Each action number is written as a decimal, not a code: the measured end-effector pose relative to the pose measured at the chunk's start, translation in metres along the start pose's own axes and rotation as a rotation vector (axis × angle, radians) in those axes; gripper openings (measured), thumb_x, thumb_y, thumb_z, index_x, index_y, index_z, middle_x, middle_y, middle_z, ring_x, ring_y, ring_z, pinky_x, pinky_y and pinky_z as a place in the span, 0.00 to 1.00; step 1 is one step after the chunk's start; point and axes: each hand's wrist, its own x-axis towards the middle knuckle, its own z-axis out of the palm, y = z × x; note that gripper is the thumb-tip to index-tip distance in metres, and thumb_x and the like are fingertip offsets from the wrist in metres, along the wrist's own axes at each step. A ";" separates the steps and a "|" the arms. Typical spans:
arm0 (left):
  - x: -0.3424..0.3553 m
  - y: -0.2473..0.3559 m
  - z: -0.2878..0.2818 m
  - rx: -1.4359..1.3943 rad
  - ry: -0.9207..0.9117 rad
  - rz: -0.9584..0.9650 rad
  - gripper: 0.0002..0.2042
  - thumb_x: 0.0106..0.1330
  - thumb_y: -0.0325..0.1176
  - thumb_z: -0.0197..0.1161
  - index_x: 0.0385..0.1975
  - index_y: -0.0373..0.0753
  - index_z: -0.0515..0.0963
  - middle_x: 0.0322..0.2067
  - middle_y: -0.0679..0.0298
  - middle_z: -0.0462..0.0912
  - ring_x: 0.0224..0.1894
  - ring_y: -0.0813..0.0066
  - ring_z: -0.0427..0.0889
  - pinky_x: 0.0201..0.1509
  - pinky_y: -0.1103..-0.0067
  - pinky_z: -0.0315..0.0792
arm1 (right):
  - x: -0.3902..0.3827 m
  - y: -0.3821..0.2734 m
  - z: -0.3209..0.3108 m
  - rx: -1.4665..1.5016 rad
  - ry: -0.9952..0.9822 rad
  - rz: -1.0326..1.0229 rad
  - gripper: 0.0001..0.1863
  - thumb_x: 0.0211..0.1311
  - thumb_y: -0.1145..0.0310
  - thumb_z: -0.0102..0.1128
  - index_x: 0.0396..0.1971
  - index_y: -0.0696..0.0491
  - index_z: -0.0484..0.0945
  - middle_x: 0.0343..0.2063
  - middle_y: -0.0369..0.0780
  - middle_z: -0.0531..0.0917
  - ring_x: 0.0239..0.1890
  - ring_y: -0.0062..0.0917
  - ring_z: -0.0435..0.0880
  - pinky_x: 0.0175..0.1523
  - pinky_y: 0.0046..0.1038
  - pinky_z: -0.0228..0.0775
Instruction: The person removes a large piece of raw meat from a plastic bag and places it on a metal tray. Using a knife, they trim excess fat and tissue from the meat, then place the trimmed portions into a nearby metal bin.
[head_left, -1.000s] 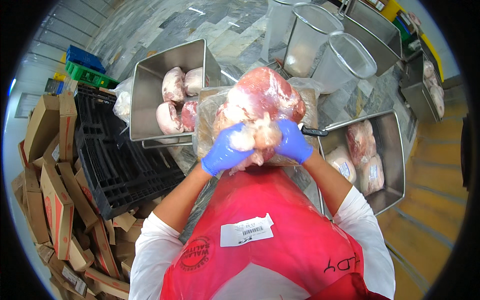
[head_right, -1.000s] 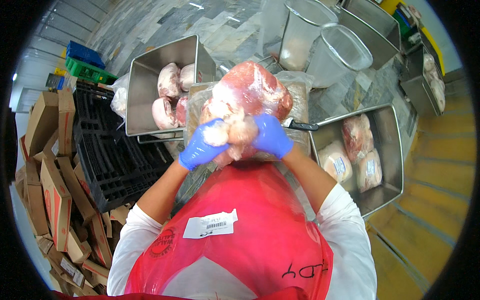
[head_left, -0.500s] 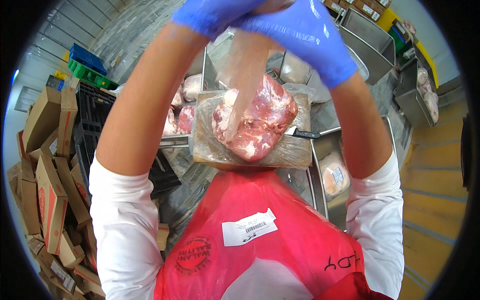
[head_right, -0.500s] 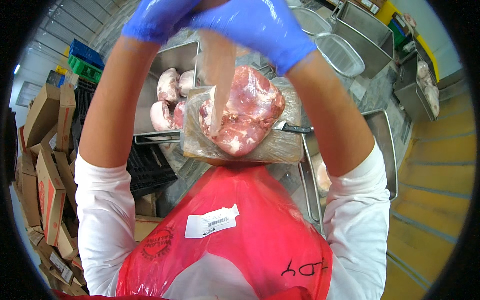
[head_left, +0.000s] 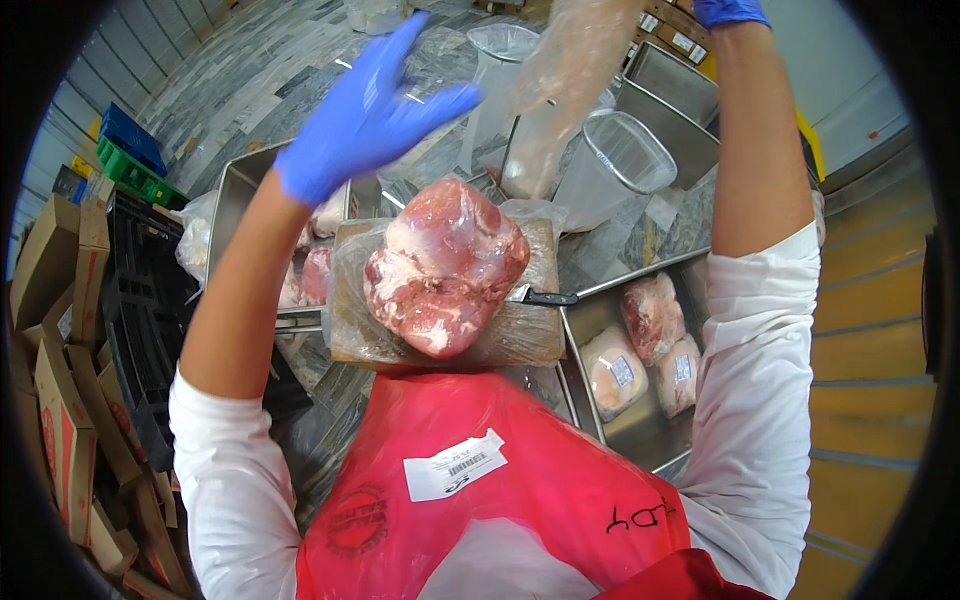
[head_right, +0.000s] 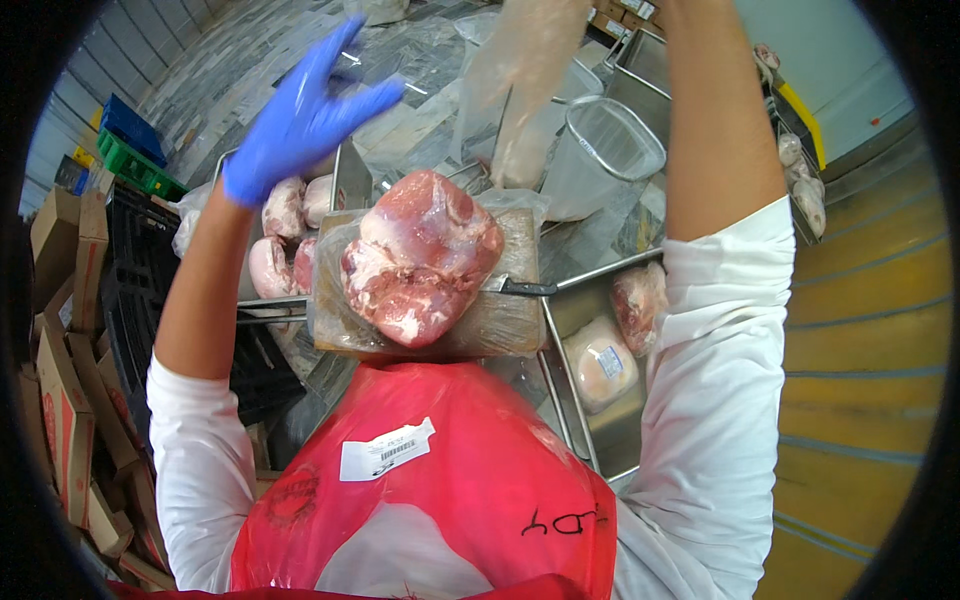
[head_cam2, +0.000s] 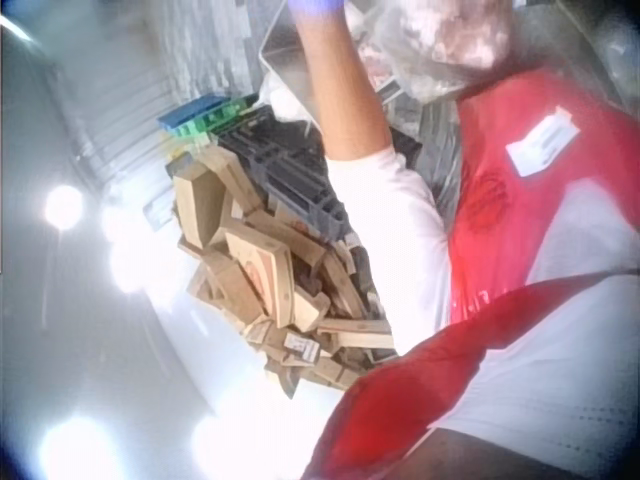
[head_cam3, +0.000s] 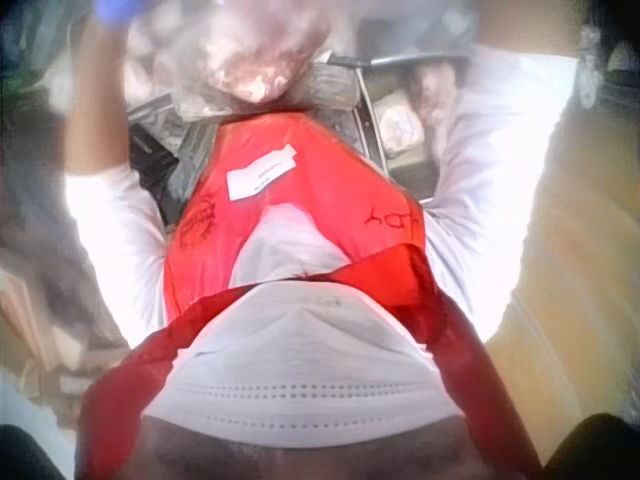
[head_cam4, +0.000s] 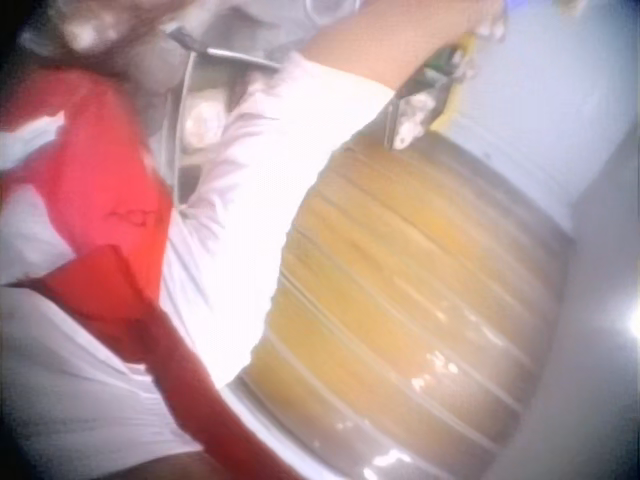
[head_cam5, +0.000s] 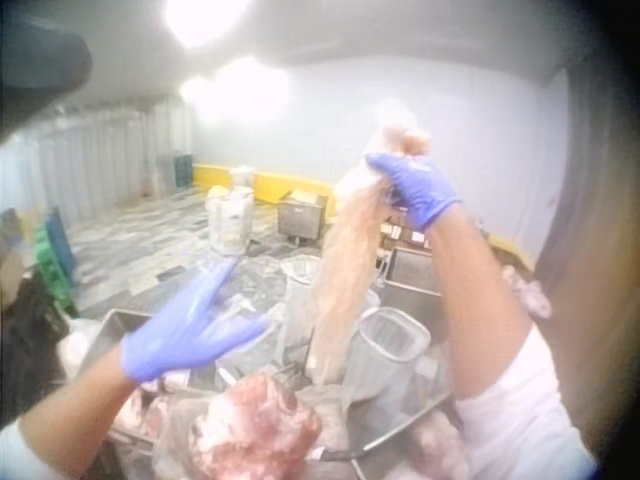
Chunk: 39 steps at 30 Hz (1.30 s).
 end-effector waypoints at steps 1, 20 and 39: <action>-0.028 -0.022 0.003 -0.041 -0.058 -0.080 0.39 0.63 0.44 0.71 0.69 0.32 0.62 0.56 0.52 0.78 0.48 0.71 0.81 0.55 0.73 0.75 | 0.014 0.001 -0.014 -0.023 0.034 -0.045 0.14 0.56 0.58 0.73 0.36 0.49 0.83 0.27 0.33 0.83 0.25 0.21 0.80 0.29 0.25 0.72; -0.427 -0.149 0.138 -1.417 0.336 -1.697 0.36 0.73 0.64 0.44 0.67 0.37 0.64 0.60 0.54 0.75 0.53 0.62 0.78 0.56 0.70 0.75 | -0.288 0.456 0.008 0.004 -0.346 1.023 0.23 0.71 0.46 0.54 0.41 0.53 0.82 0.33 0.39 0.85 0.33 0.26 0.82 0.40 0.29 0.75; -0.361 -0.188 0.220 -1.891 0.280 -1.298 0.17 0.75 0.39 0.48 0.52 0.36 0.78 0.49 0.60 0.84 0.53 0.68 0.81 0.62 0.69 0.73 | -0.385 0.428 0.079 0.418 -0.248 0.754 0.24 0.73 0.63 0.47 0.65 0.57 0.69 0.58 0.40 0.78 0.56 0.30 0.80 0.61 0.35 0.74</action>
